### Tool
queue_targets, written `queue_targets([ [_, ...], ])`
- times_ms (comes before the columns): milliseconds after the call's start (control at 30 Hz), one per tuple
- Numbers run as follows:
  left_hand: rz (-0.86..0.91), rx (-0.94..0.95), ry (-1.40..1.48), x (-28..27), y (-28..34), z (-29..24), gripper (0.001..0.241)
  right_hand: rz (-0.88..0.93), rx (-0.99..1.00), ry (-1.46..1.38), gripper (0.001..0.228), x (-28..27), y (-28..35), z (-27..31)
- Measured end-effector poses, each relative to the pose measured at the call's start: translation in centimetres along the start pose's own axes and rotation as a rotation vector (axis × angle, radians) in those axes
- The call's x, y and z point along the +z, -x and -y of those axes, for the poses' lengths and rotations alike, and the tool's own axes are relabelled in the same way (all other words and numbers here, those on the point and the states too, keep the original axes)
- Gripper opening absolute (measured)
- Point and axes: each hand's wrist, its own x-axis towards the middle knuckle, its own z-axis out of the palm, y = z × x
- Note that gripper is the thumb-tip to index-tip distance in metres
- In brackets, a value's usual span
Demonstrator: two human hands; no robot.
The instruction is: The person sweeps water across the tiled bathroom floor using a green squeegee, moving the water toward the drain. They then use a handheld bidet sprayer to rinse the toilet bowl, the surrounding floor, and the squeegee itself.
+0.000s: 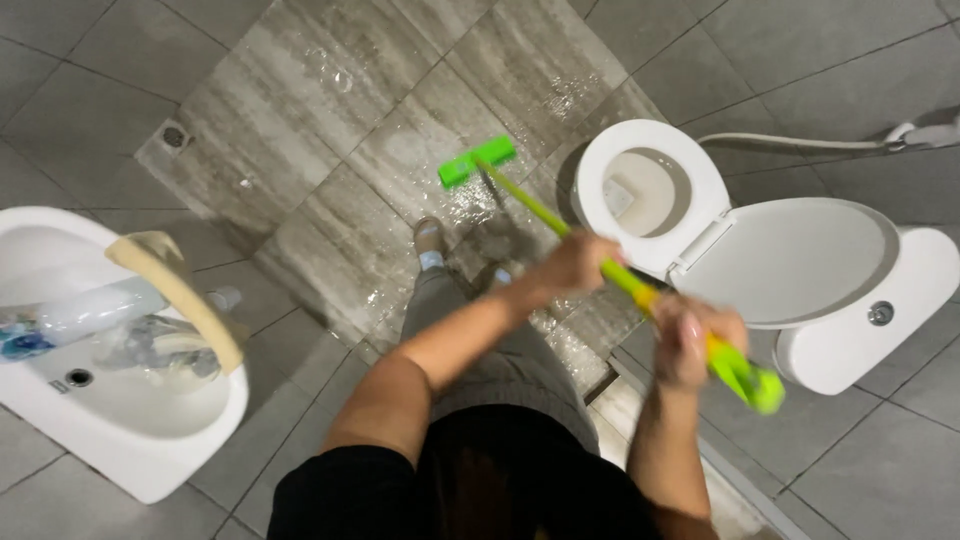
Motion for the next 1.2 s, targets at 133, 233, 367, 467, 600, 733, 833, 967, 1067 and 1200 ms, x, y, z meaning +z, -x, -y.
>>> queue_targets([
  [133, -0.125, 0.042, 0.03, -8.2, -3.1, 4.3, 0.009, 0.101, 0.033, 0.003, 0.02, 6.1, -5.3, -6.7],
  [233, -0.107, -0.316, -0.2, -13.8, -4.6, 3.9, 0.031, 0.281, -0.004, 0.092, 0.02, 13.1, -9.7, -7.8],
  [367, -0.176, -0.306, -0.047, -18.3, -4.6, 2.7, 0.036, 0.321, 0.042, 0.005, 0.028, 18.6, -10.7, -6.3],
  [467, -0.199, -0.271, -0.116, -19.2, -3.4, 3.8, 0.033, 0.352, -0.003, 0.086, 0.03, 20.8, -10.4, -2.6],
  [600, -0.281, -0.036, -0.29, -21.6, -1.9, 3.9, 0.03, 0.394, 0.043, -0.132, 0.045, 23.9, -11.3, -0.6],
  [733, -0.343, 0.041, -0.325, -25.8, -2.5, 5.5, 0.026, 0.461, 0.047, -0.187, 0.057, 26.3, -12.4, -4.2],
  [833, -0.312, -0.051, -0.262, -28.7, -3.5, 5.9, 0.03, 0.4, 0.028, -0.171, 0.051, 29.0, -13.8, -6.1],
  [967, -0.332, -0.116, -0.344, -31.9, -5.8, 7.1, 0.03, 0.347, -0.035, -0.169, 0.049, 32.0, -16.3, -8.0],
  [1067, -0.307, -0.167, -0.326, -33.8, -5.6, 10.9, 0.03, 0.333, -0.047, -0.2, 0.047, 31.7, -15.9, -11.9],
  [1200, -0.251, -0.221, -0.4, -38.2, -3.3, 19.7, 0.044, 0.304, 0.061, -0.131, 0.047, 31.1, -13.7, -19.9],
])
